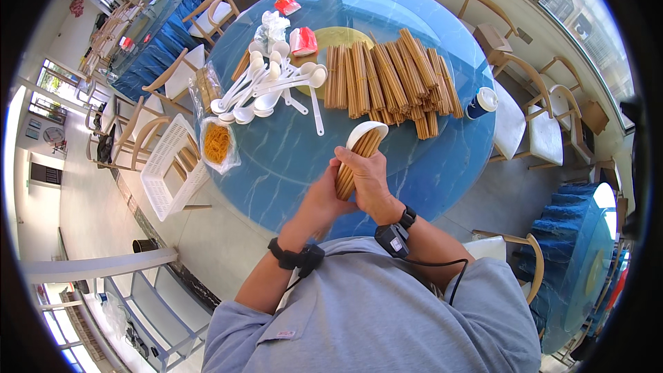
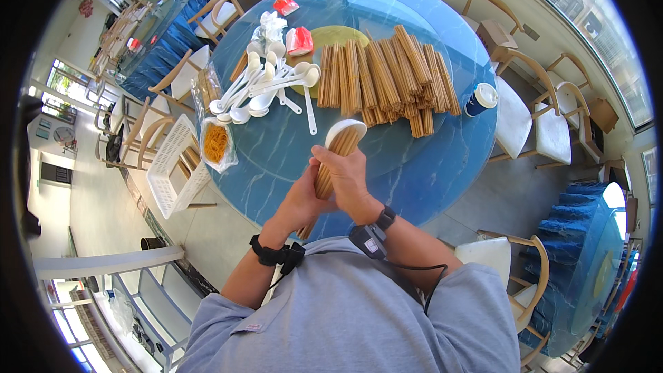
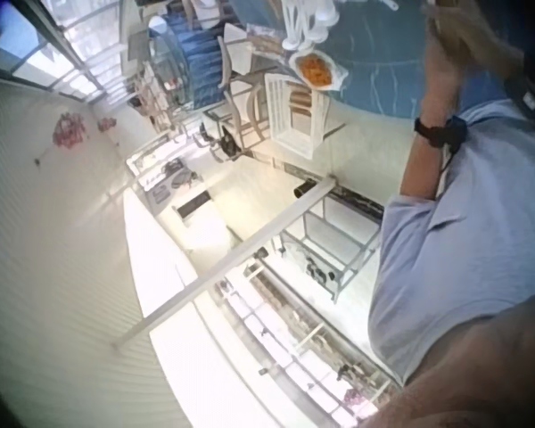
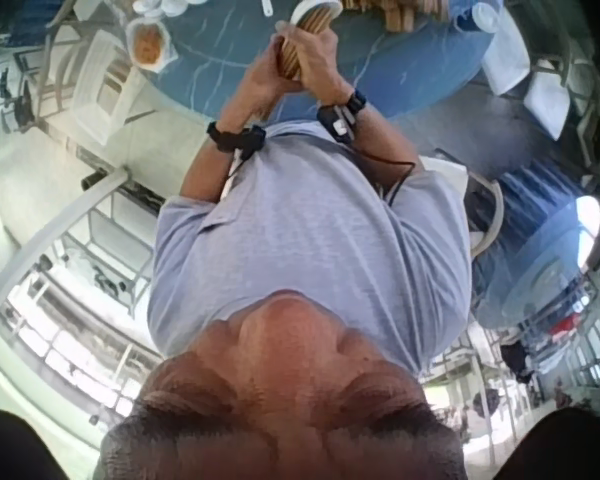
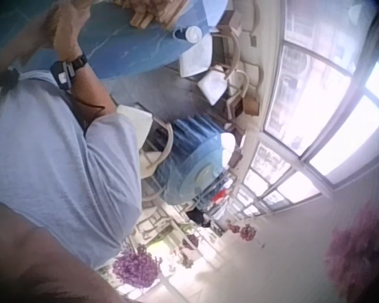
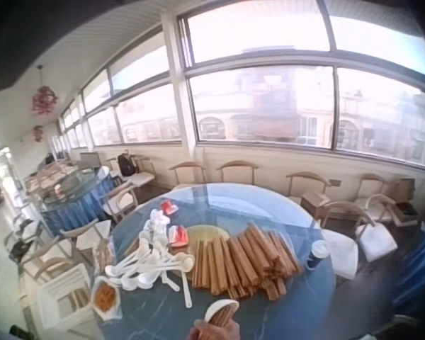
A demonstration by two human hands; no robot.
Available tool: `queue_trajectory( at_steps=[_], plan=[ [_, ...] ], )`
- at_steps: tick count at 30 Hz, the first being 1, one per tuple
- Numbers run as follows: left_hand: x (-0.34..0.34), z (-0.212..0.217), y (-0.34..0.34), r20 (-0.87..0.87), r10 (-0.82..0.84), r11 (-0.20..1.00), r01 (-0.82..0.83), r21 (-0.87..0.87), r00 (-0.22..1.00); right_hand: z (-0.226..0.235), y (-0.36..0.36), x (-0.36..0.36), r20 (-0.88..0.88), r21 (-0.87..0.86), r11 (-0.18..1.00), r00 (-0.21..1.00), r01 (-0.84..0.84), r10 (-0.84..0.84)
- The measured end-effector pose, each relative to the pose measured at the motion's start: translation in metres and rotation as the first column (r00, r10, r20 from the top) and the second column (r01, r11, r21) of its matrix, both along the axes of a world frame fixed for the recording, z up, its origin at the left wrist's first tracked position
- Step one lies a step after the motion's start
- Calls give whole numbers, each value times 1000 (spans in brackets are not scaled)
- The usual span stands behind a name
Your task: The person gathers wooden chopsticks and white plastic spoons on a round table, aligns them into small bundles, and secures each bundle with a rubber band. The person places completed bundles into a white basket on the floor.
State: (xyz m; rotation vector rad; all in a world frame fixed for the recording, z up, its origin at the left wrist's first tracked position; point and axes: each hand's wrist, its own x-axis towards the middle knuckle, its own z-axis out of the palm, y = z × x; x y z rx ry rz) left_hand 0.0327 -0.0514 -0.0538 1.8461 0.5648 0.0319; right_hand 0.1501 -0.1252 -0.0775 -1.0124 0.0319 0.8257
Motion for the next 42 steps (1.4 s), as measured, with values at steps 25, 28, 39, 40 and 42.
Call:
queue_trajectory(
  at_steps=[25, 28, 39, 40, 42],
  plan=[
    [-18, -1, -6, -170, 320, 231, -251, -940, 932, -24, -2, 40, 272, -22, 989, 951, -149, 150],
    [-37, -1, -3, -270, 142, 525, -303, -795, 952, -37, 2, 44, 263, -22, 997, 962, -74, 77],
    [-117, -60, 26, -54, -31, 970, 17, -241, 998, -93, 24, 21, 265, -262, 962, 953, -73, 145],
    [-121, -64, 39, -53, -34, 969, 20, -245, 998, -98, 26, 17, 283, -260, 961, 944, -95, 170],
    [-127, -70, 68, -122, -69, 918, 15, -397, 990, -105, 30, 8, 248, -337, 934, 946, -115, 206]
  ],
)
